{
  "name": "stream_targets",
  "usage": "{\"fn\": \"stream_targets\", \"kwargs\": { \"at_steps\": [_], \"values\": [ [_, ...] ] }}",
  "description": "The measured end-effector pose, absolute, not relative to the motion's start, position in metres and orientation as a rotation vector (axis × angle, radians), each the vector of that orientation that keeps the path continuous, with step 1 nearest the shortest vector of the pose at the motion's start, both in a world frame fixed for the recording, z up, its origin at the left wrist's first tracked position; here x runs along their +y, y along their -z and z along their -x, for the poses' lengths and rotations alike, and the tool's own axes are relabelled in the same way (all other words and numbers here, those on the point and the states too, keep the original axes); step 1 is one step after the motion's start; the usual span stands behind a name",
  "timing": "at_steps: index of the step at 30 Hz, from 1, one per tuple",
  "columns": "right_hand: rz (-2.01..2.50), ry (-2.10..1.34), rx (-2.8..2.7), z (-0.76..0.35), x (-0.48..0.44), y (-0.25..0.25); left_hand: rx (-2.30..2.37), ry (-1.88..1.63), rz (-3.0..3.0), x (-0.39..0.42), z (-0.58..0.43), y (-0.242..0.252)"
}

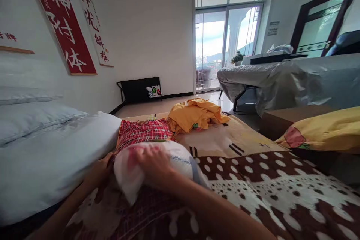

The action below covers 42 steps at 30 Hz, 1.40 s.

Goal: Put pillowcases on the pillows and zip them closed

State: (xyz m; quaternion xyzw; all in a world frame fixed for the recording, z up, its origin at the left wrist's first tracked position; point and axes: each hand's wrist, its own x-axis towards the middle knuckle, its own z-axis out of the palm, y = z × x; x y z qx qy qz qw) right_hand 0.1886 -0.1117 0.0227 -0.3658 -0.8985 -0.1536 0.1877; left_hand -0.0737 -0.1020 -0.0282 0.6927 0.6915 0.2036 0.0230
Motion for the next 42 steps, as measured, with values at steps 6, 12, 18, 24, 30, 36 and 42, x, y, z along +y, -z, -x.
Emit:
{"fn": "stream_targets", "kwargs": {
  "at_steps": [6,12,18,24,30,36,42],
  "values": [
    [1.026,0.644,-2.411,-0.192,-0.111,-0.028,2.029,-0.915,-2.139,-0.102,0.042,0.001],
    [0.776,0.654,-2.604,-0.152,-0.122,0.044,2.012,-0.957,-2.18,-0.087,0.056,0.016],
    [0.979,0.574,-2.625,-0.141,-0.095,0.004,1.953,-0.994,-2.454,-0.12,0.07,0.038],
    [1.006,0.543,-2.646,-0.136,-0.089,0.023,2.048,-0.718,-2.954,-0.133,0.063,0.05],
    [0.64,0.059,-2.724,-0.188,-0.128,0.036,2.112,-0.697,-2.948,-0.122,0.041,0.027],
    [1.496,-0.512,-2.168,-0.276,-0.074,0.024,1.963,-0.457,-2.871,-0.09,-0.007,-0.007],
    [1.317,-0.752,-2.293,-0.264,-0.072,0.035,1.834,-0.318,-2.977,-0.042,-0.061,-0.015]
  ]
}}
